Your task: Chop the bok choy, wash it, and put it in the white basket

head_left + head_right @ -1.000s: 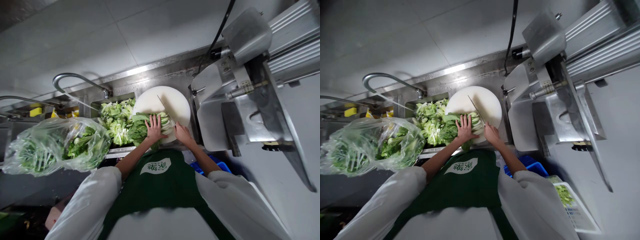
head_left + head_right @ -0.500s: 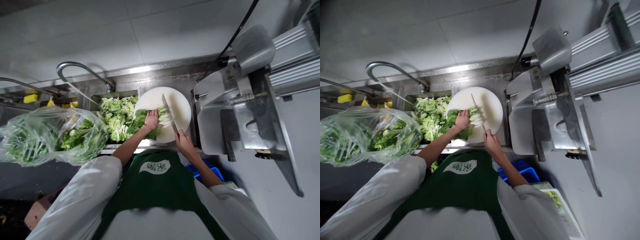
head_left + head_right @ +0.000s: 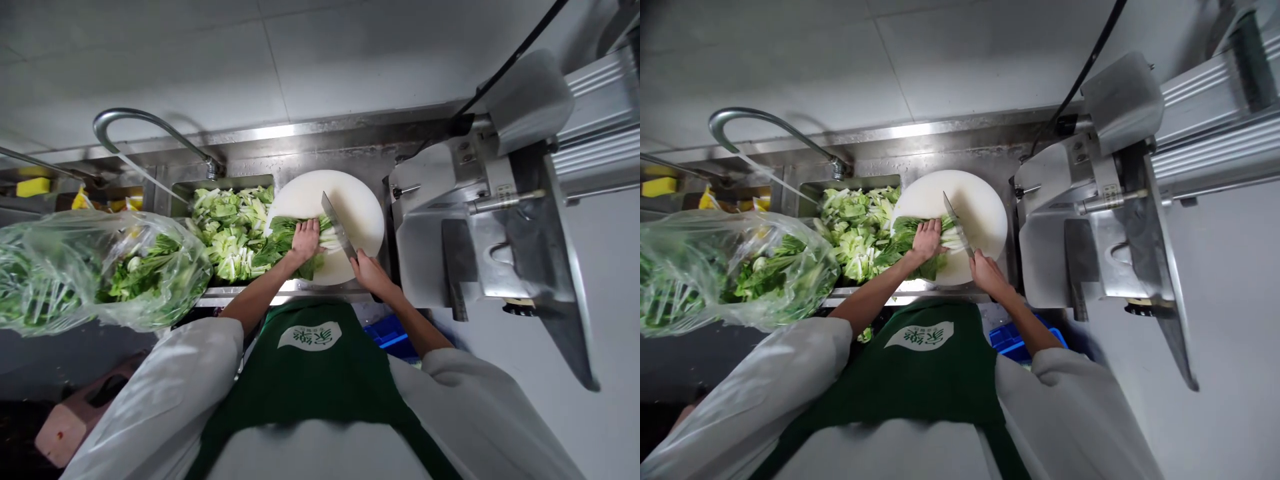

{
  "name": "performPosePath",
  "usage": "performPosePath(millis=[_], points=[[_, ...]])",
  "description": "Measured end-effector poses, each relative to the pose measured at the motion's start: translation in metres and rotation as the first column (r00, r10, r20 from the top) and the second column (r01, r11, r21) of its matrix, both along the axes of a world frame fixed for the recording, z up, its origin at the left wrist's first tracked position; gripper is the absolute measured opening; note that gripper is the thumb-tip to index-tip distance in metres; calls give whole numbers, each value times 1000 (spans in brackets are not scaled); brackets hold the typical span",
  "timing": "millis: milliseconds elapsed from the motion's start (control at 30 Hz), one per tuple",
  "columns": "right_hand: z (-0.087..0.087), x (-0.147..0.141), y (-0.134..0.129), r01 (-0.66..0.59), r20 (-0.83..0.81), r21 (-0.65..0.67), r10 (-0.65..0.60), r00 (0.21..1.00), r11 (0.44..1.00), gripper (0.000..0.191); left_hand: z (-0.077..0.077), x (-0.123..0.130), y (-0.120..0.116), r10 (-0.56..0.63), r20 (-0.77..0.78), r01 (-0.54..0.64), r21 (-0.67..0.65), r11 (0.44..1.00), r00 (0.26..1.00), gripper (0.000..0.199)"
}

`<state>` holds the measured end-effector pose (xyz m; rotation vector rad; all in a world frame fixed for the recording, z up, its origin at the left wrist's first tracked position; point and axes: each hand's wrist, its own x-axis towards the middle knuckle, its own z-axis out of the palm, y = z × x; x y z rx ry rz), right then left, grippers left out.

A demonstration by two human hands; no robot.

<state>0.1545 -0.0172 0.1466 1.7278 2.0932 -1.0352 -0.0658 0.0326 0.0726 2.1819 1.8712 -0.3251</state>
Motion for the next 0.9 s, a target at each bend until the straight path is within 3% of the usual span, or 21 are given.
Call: performPosePath(millis=[167, 300, 433, 600, 700, 800, 900], points=[[-14, -8, 4, 12, -29, 34, -11, 1000, 999, 31, 3, 0, 4, 15, 3, -15, -11, 1000, 1000, 99], [-7, -2, 7, 16, -70, 38, -14, 997, 999, 30, 6, 1, 3, 36, -16, -37, -9, 999, 999, 98], [-2, 0, 20, 28, -90, -45, -32, 995, 999, 32, 8, 2, 4, 35, -4, -35, -36, 999, 999, 96], [-23, -18, 41, 75, -177, -60, -85, 980, 995, 36, 9, 3, -1, 33, 4, -33, -20, 999, 999, 91], [-32, -23, 49, 101, -193, -75, -114, 975, 992, 36, 10, 2, -5, 34, -7, -35, -8, 999, 999, 98], [-26, -18, 52, 68, -176, -69, -79, 981, 995, 36, 12, -3, -5, 38, -27, -39, -38, 999, 999, 109], [-12, -1, 52, 54, -132, 26, -50, 990, 998, 37, 14, -9, 0, 34, -11, -35, -74, 997, 999, 113]])
